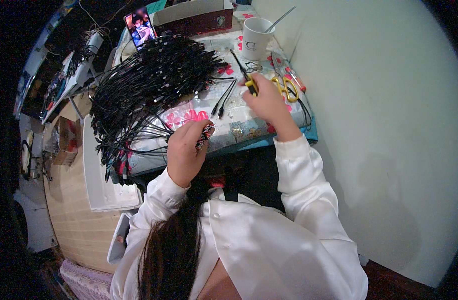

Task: The person uses yellow-handled pliers to strip and trim the ends of black cables. They repeatedly pick cables from a pile on the table, cut the ends, and place the processed cables into a white bin. The person also uses scissors to cut the cables.

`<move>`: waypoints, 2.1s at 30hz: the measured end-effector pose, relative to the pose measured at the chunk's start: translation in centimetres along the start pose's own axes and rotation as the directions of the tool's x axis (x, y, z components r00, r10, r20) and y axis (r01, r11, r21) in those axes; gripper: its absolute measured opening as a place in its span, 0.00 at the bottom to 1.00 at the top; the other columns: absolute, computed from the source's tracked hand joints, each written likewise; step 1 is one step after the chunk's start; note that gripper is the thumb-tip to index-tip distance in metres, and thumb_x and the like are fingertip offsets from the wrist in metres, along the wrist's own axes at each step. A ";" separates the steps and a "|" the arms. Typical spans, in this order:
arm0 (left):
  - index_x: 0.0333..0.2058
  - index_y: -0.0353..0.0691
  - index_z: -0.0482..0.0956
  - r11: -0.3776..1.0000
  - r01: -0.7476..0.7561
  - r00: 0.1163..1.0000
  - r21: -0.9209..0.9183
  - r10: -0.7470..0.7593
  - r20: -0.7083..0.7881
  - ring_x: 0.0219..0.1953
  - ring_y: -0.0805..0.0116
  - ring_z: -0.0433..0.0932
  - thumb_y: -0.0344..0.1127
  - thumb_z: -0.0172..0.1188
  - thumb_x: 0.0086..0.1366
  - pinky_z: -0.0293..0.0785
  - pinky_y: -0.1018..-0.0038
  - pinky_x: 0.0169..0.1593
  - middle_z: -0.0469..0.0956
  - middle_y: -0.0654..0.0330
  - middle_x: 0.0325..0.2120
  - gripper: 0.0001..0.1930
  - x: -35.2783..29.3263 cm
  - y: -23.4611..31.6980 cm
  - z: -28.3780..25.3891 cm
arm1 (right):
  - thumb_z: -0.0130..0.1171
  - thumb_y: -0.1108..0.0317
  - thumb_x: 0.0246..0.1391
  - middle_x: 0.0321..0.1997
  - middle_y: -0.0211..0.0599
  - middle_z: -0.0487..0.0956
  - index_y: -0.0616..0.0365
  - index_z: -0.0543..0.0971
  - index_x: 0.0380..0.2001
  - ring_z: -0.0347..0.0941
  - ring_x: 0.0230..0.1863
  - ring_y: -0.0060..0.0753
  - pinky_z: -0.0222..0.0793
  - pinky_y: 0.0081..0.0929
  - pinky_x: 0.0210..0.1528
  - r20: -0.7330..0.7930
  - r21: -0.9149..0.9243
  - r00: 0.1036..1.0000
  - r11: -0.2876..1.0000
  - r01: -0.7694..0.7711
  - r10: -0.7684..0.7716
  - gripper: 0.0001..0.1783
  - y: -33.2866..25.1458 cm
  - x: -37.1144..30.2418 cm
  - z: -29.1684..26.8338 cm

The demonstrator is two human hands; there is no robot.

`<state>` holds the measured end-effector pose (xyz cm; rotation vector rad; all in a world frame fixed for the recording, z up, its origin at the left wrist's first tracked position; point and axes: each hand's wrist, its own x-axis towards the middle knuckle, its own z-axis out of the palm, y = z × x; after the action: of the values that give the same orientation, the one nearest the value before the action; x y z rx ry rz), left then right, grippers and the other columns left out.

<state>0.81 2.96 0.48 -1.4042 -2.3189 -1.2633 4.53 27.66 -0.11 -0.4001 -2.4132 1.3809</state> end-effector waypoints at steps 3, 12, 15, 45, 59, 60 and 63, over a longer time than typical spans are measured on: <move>0.44 0.36 0.76 1.000 0.012 1.000 0.028 -0.013 0.023 0.37 0.45 0.78 0.16 0.62 0.48 0.74 0.62 0.39 0.78 0.49 0.36 0.22 -0.1 0.2 0.1 | 0.62 0.68 0.48 0.41 0.58 0.80 0.66 0.75 0.45 0.77 0.44 0.60 0.72 0.44 0.48 -0.068 -0.398 0.986 0.911 0.113 -0.152 0.21 1.2 3.3 0.6; 0.53 0.40 0.76 0.995 -0.005 0.997 0.096 0.013 -0.073 0.43 0.50 0.81 0.27 0.69 0.51 0.78 0.65 0.42 0.79 0.52 0.48 0.27 1.8 0.1 1.4 | 0.63 0.74 0.49 0.36 0.42 0.79 0.65 0.73 0.48 0.77 0.41 0.35 0.72 0.30 0.46 0.109 -0.087 0.987 0.988 0.128 -0.118 0.21 -0.9 -0.8 2.8; 0.53 0.41 0.77 0.991 -0.046 0.998 0.129 0.050 -0.029 0.40 0.50 0.82 0.24 0.68 0.51 0.78 0.64 0.42 0.81 0.52 0.45 0.28 2.3 -0.1 2.0 | 0.61 0.76 0.54 0.42 0.34 0.80 0.65 0.74 0.50 0.76 0.44 0.22 0.72 0.24 0.50 0.136 0.282 0.991 0.959 -0.029 -0.010 0.19 -2.0 -4.2 3.0; 0.40 0.39 0.81 0.988 -0.135 0.990 -0.071 0.132 -0.040 0.32 0.53 0.80 0.19 0.66 0.40 0.74 0.64 0.35 0.81 0.55 0.30 0.23 1.1 -1.0 0.3 | 0.60 0.79 0.58 0.45 0.36 0.80 0.66 0.71 0.54 0.76 0.48 0.25 0.72 0.25 0.53 -0.063 0.539 0.997 0.842 -0.010 0.052 0.21 -4.7 -7.9 4.3; 0.45 0.40 0.82 0.984 -0.175 0.975 -0.031 0.169 -0.143 0.32 0.55 0.80 0.23 0.70 0.37 0.74 0.65 0.34 0.82 0.57 0.31 0.29 0.4 -1.5 1.3 | 0.60 0.69 0.60 0.45 0.32 0.75 0.66 0.68 0.56 0.69 0.46 0.22 0.66 0.23 0.52 0.336 0.383 0.941 0.909 -0.165 0.029 0.24 -2.5 -10.9 2.9; 0.45 0.40 0.82 0.984 -0.174 0.975 -0.026 0.169 -0.141 0.32 0.55 0.80 0.23 0.70 0.37 0.74 0.65 0.34 0.82 0.57 0.31 0.29 0.4 -1.4 1.3 | 0.61 0.69 0.59 0.43 0.36 0.76 0.66 0.68 0.55 0.71 0.45 0.25 0.67 0.26 0.51 0.328 0.389 0.945 0.909 -0.150 0.015 0.24 -2.3 -11.0 3.2; 0.44 0.40 0.83 0.984 -0.177 0.975 -0.022 0.172 -0.142 0.32 0.56 0.80 0.23 0.70 0.37 0.74 0.65 0.34 0.82 0.57 0.31 0.28 0.4 -1.2 1.2 | 0.62 0.67 0.57 0.43 0.46 0.77 0.67 0.67 0.55 0.74 0.44 0.36 0.69 0.32 0.50 0.299 0.353 0.954 0.929 -0.111 0.000 0.26 -2.0 -11.1 3.5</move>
<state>-0.03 3.80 -0.80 -1.4442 -2.0441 -1.3100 12.96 19.53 -1.64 -0.1761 -2.2965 1.9959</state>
